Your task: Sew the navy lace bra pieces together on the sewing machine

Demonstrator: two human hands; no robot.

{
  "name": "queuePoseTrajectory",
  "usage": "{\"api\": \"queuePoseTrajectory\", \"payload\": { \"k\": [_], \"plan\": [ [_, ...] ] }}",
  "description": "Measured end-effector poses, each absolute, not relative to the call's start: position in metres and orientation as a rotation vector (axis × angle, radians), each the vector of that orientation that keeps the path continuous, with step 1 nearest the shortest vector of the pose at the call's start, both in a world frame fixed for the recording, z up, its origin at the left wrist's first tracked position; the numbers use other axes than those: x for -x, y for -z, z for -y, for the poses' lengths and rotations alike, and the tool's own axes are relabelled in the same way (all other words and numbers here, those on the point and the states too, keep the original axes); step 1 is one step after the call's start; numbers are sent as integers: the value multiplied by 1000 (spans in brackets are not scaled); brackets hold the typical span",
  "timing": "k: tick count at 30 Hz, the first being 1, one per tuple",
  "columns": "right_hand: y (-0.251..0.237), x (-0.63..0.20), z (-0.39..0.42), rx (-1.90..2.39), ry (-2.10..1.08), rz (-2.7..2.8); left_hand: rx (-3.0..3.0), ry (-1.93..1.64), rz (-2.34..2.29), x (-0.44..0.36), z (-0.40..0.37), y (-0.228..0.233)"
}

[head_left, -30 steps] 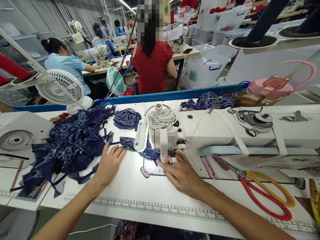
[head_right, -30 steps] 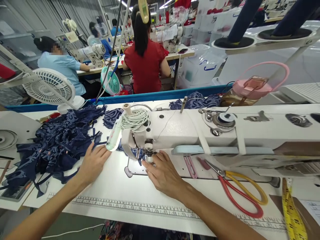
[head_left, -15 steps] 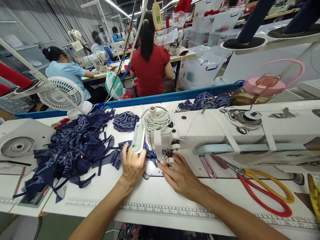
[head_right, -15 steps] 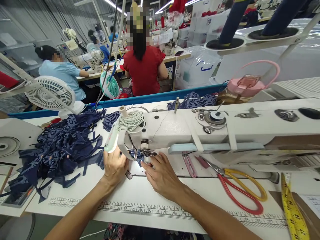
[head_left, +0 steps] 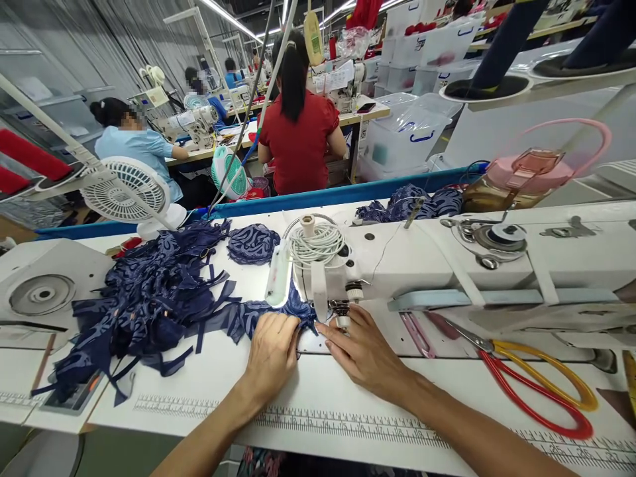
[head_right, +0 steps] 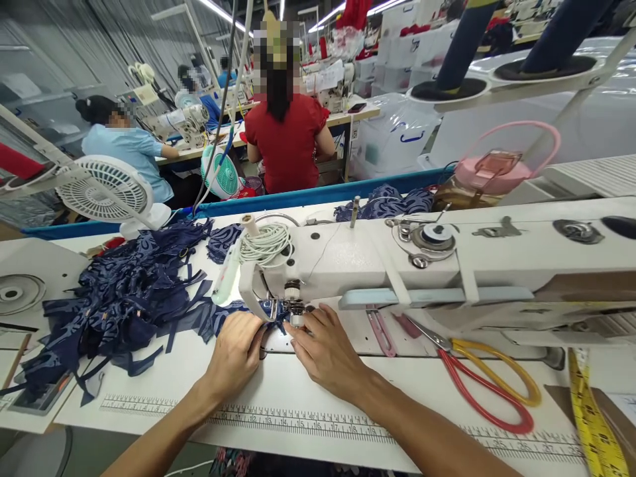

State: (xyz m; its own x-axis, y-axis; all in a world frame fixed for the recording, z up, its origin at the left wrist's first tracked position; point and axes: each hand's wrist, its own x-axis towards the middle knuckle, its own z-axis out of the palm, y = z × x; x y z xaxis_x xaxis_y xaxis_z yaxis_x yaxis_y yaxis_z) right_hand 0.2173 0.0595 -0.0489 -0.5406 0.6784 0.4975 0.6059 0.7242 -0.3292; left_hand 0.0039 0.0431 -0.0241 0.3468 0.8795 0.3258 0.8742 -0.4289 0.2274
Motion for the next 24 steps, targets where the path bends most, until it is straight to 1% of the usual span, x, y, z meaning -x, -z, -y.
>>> {"api": "queuePoseTrajectory", "payload": {
  "k": [7, 10, 14, 17, 21, 24],
  "plan": [
    [37, -207, -72, 1029, -46, 2428, -2496, -569, -1617, -1, -54, 19],
    [34, -200, -75, 1039, -127, 2433, -2512, -532, -1627, 0, -58, 20],
    [40, -195, -80, 1075, -225, 2353, -2494, -530, -1833, 1, -58, 22],
    [47, -193, -83, 1114, -306, 2254, -2539, -613, -1939, -2, -54, 23],
    [54, -192, -85, 1125, -410, 2140, -2727, -795, -1698, -15, -51, 25],
    [53, -194, -85, 1121, -461, 2085, -2715, -836, -1604, -22, -53, 29]
  ]
}}
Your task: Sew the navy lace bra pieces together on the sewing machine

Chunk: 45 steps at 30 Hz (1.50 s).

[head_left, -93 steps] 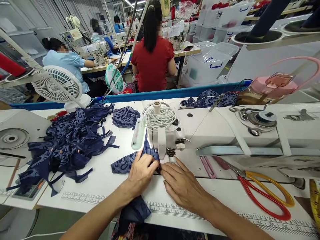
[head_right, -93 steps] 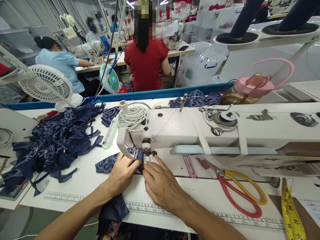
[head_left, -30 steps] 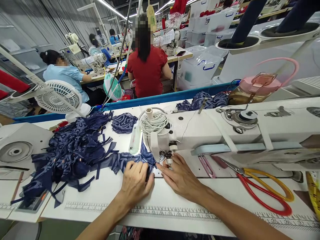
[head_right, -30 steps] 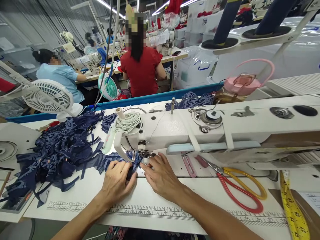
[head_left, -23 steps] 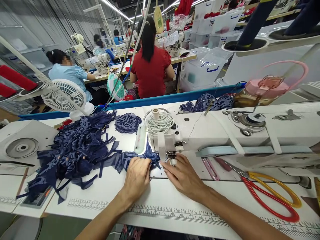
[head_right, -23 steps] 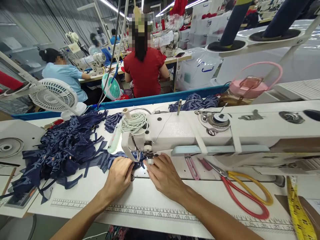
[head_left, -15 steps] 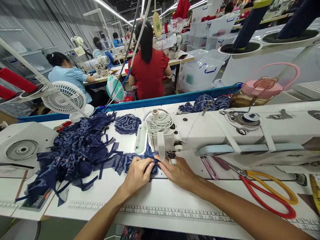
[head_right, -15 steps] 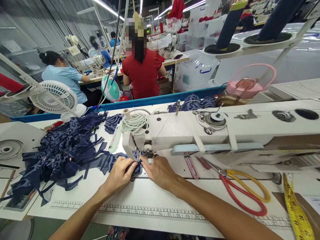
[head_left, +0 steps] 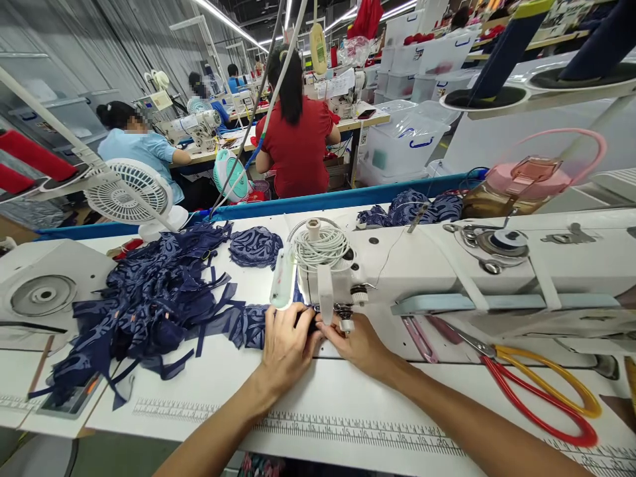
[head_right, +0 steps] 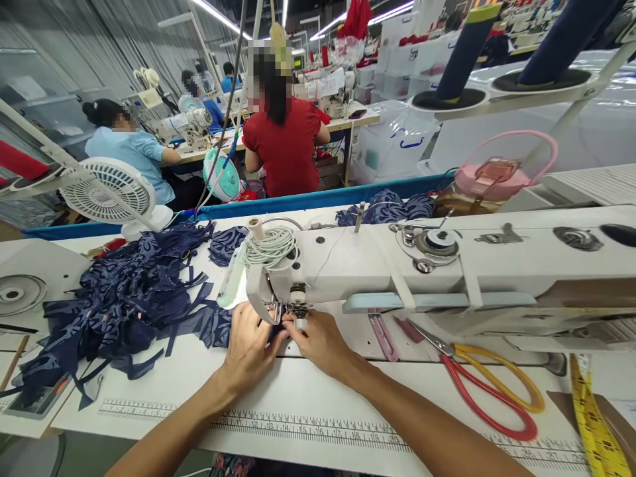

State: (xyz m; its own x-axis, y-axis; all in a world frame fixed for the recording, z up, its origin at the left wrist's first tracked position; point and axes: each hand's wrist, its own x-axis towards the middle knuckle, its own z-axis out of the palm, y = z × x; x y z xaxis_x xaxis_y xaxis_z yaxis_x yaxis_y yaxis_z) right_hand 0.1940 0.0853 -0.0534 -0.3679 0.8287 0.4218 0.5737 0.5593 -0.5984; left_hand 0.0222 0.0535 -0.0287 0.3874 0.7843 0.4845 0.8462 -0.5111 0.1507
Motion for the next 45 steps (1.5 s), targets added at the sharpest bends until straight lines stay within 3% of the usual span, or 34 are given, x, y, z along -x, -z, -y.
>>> {"api": "queuePoseTrajectory", "payload": {
  "k": [5, 11, 15, 20, 28, 45],
  "plan": [
    [45, -205, -79, 1102, -467, 2081, 2581, 852, 1611, -20, -58, 31],
    [42, -202, -49, 1060, -229, 2457, 2664, 972, 1910, -19, -64, 19],
    [33, -205, -42, 935, -280, 2627, 2753, 768, 1755, -18, -66, 21],
    [33, -223, -61, 967, -71, 2529, 2706, 770, 1549, -11, -62, 34],
    [48, -220, -54, 1017, -292, 2497, 2749, 807, 1401, -8, -61, 38],
    [40, -221, -45, 989, -380, 2437, 2673, 811, 1204, -10, -61, 47]
  ]
}}
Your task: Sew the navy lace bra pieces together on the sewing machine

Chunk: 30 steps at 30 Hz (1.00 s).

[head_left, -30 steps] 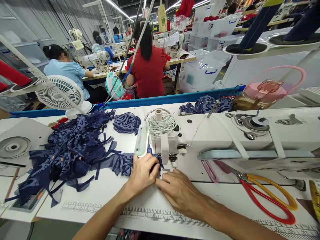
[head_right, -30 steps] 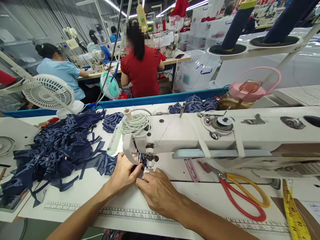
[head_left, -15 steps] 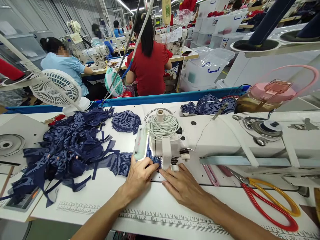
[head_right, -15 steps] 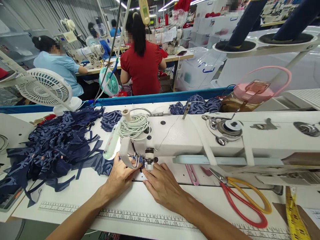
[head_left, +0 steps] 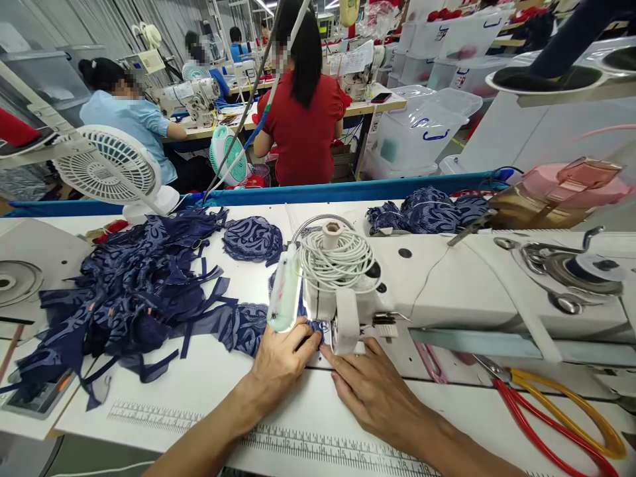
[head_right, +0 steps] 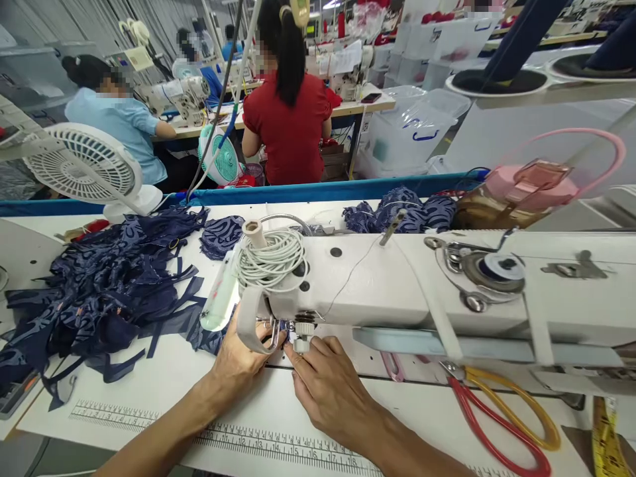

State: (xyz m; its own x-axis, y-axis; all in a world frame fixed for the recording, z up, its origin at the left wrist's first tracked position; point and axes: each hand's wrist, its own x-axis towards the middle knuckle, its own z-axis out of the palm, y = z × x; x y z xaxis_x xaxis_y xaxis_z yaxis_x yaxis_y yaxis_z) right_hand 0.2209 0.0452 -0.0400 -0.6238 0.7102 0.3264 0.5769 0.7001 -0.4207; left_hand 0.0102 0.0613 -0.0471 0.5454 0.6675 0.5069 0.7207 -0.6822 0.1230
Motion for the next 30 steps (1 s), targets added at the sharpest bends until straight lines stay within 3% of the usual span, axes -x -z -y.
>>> {"api": "queuePoseTrajectory", "payload": {
  "k": [30],
  "plan": [
    [51, -213, -59, 976, -167, 2426, 2817, 886, 1793, -10, -80, 35]
  ]
}}
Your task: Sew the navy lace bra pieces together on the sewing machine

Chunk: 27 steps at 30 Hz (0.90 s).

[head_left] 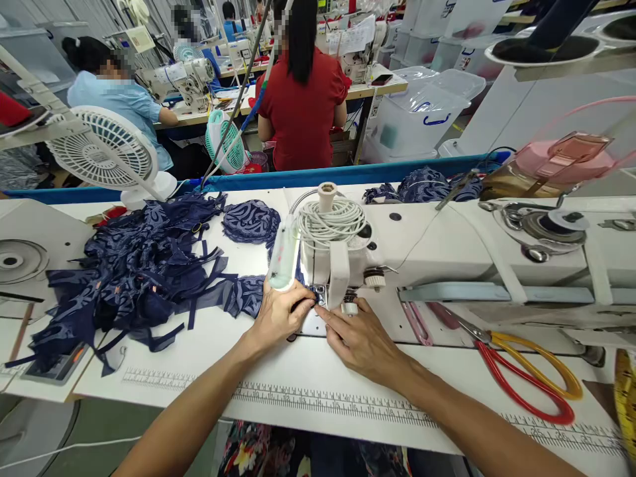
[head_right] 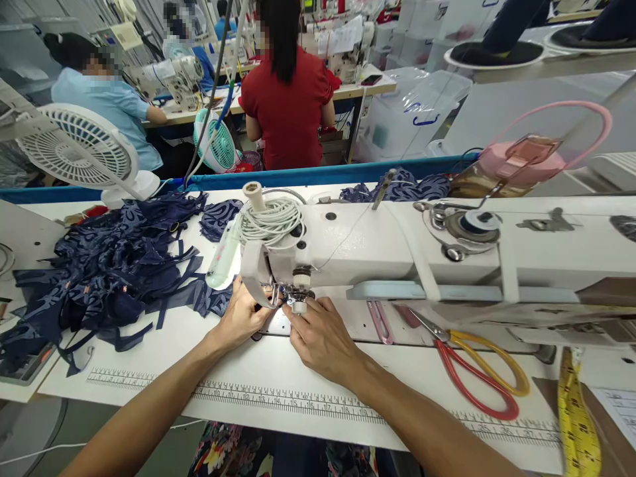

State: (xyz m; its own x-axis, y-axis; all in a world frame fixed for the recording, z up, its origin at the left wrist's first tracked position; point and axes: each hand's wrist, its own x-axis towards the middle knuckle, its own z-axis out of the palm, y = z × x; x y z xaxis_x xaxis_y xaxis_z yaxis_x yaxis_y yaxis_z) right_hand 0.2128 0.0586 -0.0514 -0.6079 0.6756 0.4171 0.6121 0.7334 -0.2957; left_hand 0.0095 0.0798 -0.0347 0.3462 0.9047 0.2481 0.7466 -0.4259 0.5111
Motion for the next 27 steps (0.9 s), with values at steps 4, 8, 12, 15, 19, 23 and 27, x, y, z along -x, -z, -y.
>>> {"api": "queuePoseTrajectory", "payload": {
  "k": [4, 8, 12, 15, 19, 23, 27],
  "plan": [
    [51, -213, -59, 996, -187, 2462, -2330, -682, -1470, -10, -82, 34],
    [49, -214, -59, 1004, -201, 2464, -2308, -655, -1523, -9, -83, 37],
    [49, -213, -59, 1008, -211, 2475, -2245, -636, -1511, -8, -85, 38],
    [50, -213, -58, 1008, -208, 2481, -2186, -644, -1502, -8, -86, 38],
    [49, -212, -58, 998, -177, 2494, -2169, -669, -1487, -8, -85, 39],
    [49, -213, -57, 967, -148, 2482, -2203, -638, -1499, -10, -82, 39],
    [51, -216, -56, 960, -146, 2388, -2220, -620, -1503, -11, -79, 36]
  ]
}}
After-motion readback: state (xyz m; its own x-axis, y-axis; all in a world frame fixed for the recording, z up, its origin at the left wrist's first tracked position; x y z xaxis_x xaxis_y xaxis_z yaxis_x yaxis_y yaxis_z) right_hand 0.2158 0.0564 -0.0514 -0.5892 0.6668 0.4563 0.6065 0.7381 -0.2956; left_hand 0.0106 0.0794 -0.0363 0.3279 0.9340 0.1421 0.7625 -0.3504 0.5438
